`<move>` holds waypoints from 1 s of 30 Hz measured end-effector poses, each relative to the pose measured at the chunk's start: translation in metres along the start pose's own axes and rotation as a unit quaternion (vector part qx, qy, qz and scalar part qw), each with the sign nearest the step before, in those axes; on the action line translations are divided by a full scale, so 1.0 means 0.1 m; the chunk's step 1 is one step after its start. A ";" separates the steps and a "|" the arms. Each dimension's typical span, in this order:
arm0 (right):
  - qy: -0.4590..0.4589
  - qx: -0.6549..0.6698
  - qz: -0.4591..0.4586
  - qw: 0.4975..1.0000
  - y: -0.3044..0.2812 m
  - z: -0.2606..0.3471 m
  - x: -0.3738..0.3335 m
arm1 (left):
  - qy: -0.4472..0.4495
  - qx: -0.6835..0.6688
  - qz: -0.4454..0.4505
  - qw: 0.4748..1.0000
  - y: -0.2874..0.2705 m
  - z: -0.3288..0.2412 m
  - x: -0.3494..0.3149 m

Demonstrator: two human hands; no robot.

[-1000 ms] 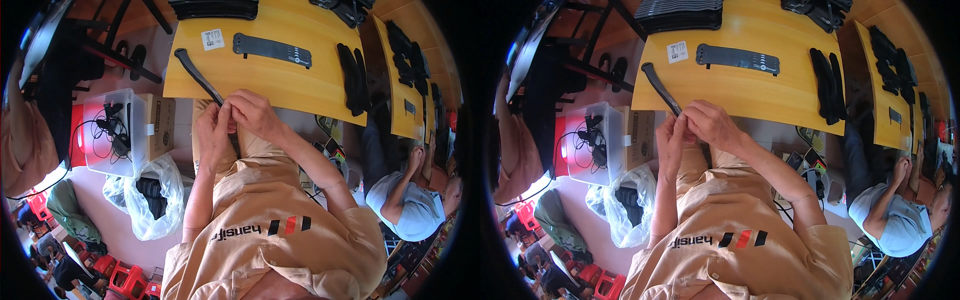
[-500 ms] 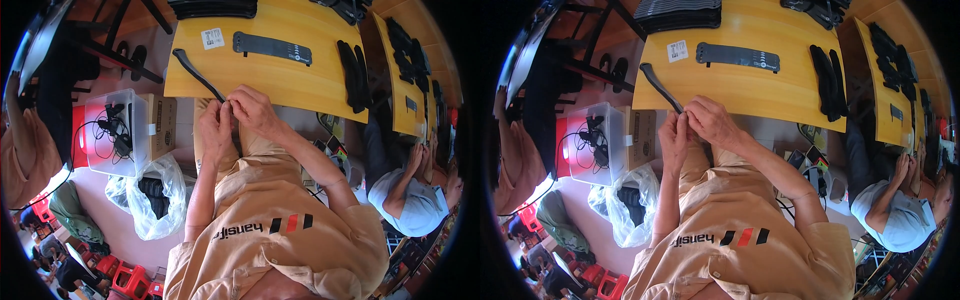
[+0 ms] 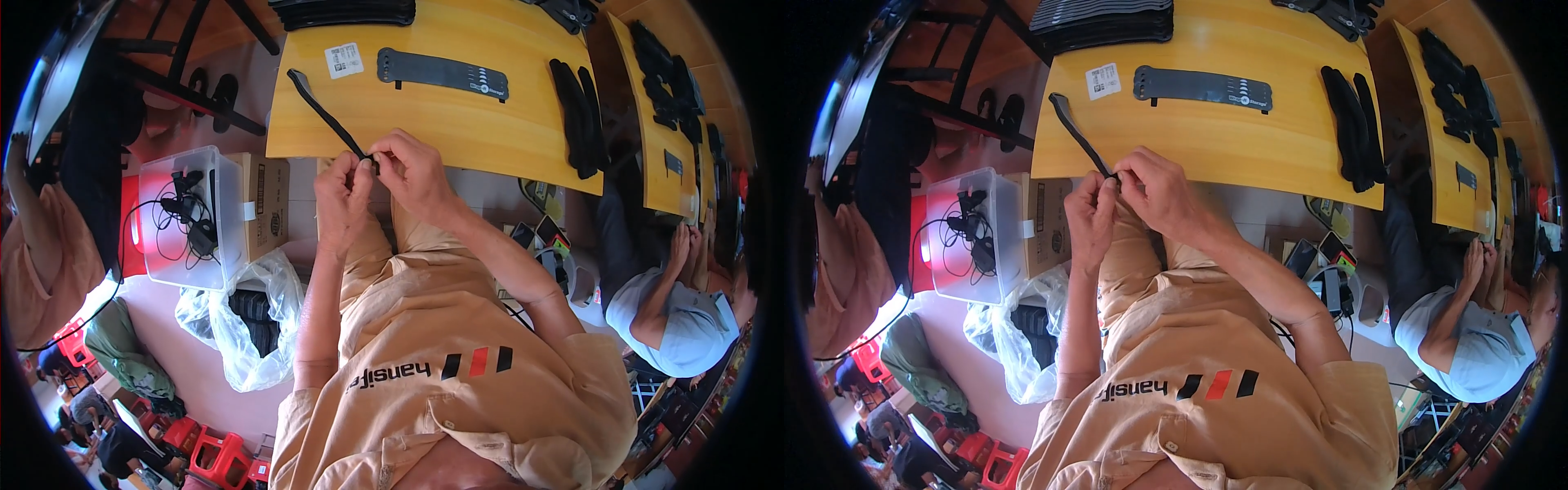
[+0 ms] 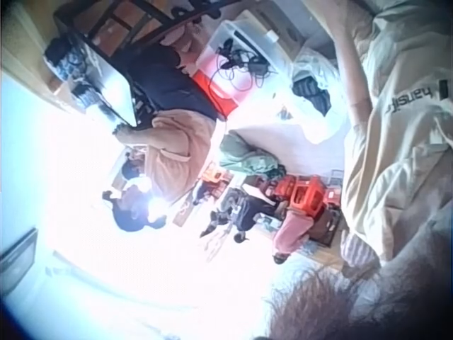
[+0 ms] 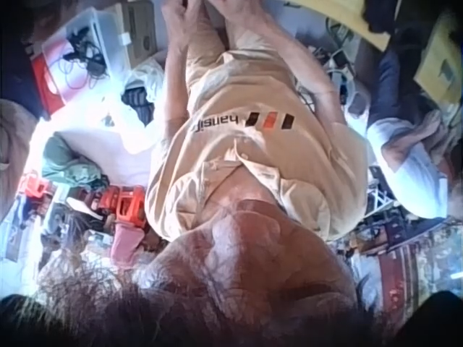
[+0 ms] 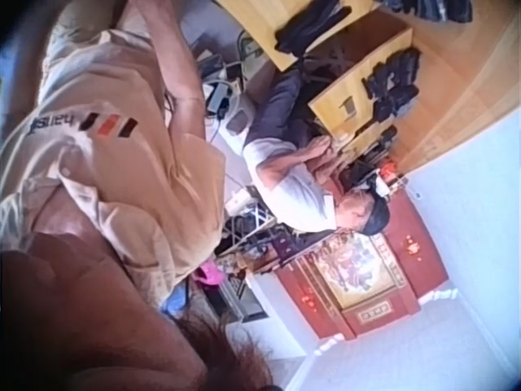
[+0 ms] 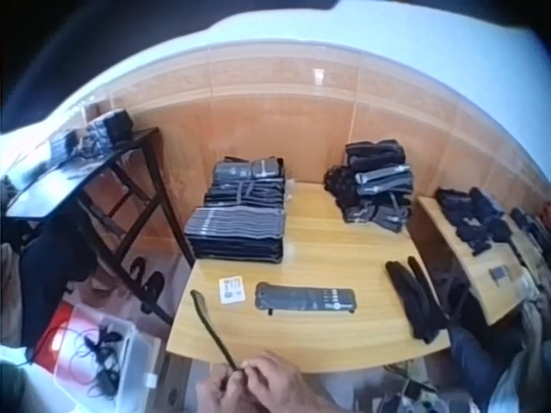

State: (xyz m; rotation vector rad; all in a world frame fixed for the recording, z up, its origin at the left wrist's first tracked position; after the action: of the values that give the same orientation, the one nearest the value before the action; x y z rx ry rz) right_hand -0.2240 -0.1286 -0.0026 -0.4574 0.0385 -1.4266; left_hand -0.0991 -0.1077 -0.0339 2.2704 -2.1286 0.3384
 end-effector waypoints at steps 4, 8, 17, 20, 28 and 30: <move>0.116 0.085 0.030 0.989 0.08 -0.10 0.02 | -0.025 -0.055 -0.007 0.998 -0.04 -0.03 0.01; 0.043 0.011 0.059 0.997 0.02 0.06 0.02 | -0.039 -0.078 0.000 0.996 -0.05 -0.04 -0.01; -0.084 -0.240 0.092 0.963 -0.01 0.38 0.01 | -0.038 -0.023 0.062 0.997 -0.07 -0.18 -0.02; -0.078 -0.288 0.125 0.946 0.05 0.37 0.00 | -0.035 -0.016 0.077 0.996 -0.09 -0.19 -0.03; 0.032 -0.050 0.163 0.985 0.02 0.27 0.01 | -0.049 -0.139 0.115 0.982 -0.09 -0.25 -0.05; 0.032 -0.016 0.155 0.987 0.01 0.32 0.01 | -0.031 -0.145 0.082 0.985 -0.10 -0.35 -0.04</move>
State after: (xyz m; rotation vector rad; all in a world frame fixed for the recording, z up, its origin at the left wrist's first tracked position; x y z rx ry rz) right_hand -0.2134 -0.1206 0.0262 -0.4129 0.1772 -1.1356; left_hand -0.0942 -0.0975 0.0008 1.9767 -2.2286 -0.0423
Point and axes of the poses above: each hand's wrist, its own x-axis towards the middle knuckle, its own y-axis out of the palm, z = x × y, the point moved 6 cm from there along x, towards the middle knuckle, and after that the axes turned 12 degrees about y, right-handed, at the moved point
